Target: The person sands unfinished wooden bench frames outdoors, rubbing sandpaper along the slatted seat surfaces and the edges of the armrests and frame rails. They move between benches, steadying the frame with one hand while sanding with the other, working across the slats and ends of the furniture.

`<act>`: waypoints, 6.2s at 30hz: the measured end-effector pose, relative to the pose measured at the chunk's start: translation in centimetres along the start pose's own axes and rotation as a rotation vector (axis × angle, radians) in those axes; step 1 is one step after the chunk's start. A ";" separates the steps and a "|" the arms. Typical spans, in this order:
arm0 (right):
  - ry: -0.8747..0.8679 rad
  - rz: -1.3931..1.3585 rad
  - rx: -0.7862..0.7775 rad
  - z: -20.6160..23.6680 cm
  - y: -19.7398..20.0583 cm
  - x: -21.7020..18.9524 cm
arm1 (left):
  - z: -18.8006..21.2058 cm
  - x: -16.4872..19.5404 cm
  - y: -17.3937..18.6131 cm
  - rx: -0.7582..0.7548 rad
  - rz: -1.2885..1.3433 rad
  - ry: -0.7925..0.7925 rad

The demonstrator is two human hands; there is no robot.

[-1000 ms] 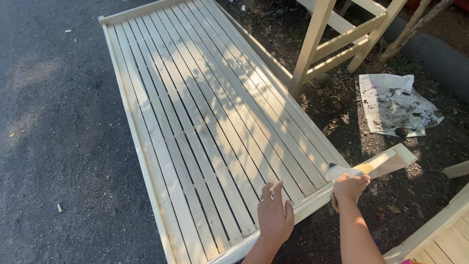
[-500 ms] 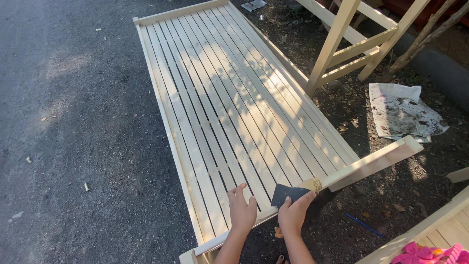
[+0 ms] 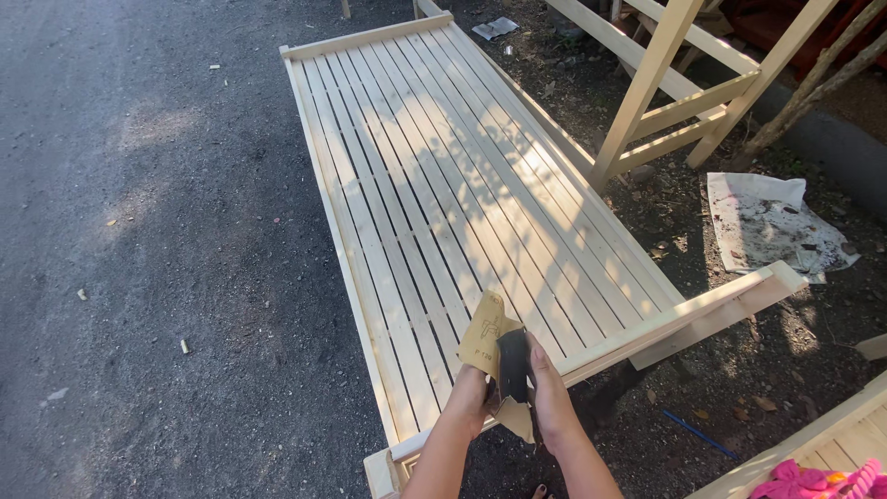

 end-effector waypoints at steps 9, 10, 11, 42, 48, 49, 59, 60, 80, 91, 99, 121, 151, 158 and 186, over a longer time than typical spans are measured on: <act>-0.143 -0.025 -0.070 -0.3 0.0 1.1 | 2.1 2.3 2.0 0.080 -0.359 -0.256; -0.144 0.048 -0.059 -0.3 0.3 0.8 | 2.2 2.6 2.4 0.097 -0.334 -0.275; -0.184 0.056 -0.073 -0.3 0.4 0.7 | 2.4 2.8 2.8 0.114 -0.309 -0.293; -0.114 -0.157 -0.146 -1.1 5.0 3.1 | 2.6 0.7 4.5 0.143 -0.109 -0.279; -0.254 -0.259 -0.287 1.0 3.7 4.5 | 3.2 0.7 3.9 0.259 -0.139 -0.450; -0.294 -0.230 -0.282 1.0 3.3 5.3 | 3.5 0.5 3.8 0.290 -0.193 -0.441; 0.542 1.523 0.580 -1.1 7.9 -2.1 | 5.5 2.0 13.5 0.664 -0.829 -0.567; 0.460 1.645 0.658 -1.6 8.8 -1.9 | 5.8 2.2 15.2 0.714 -0.915 -0.581; 0.745 1.736 -0.067 -1.6 -3.2 12.0 | 4.8 -6.3 27.1 0.641 -0.734 -0.275; 0.489 1.585 0.453 -4.4 5.2 6.8 | 5.2 -6.1 25.9 0.588 -0.606 -0.412; 0.560 1.599 -0.295 4.0 -15.9 18.5 | 4.5 -8.4 27.6 0.554 -0.253 -0.408; 0.303 1.157 0.580 -12.4 23.9 -2.2 | -5.0 -3.8 -10.7 0.030 -1.220 -0.867; 0.275 1.101 0.468 -13.7 28.0 -5.0 | -13.1 -4.0 -19.8 0.086 -1.618 -0.515; 0.213 1.151 0.787 -24.1 44.7 -11.4 | -15.5 -6.4 -30.3 -0.183 -1.533 -0.641; 0.089 0.911 0.783 -19.1 38.9 -7.6 | -20.2 -10.9 -30.6 -0.427 -1.629 -0.365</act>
Point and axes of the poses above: each hand's wrist, its own z-axis away from the middle knuckle, its own y-axis out of the back of the hand, x = y × z, the point moved 7 cm from there along -z, towards the middle knuckle, and after that the axes turned 9 degrees about -y, right-handed, at the moved point
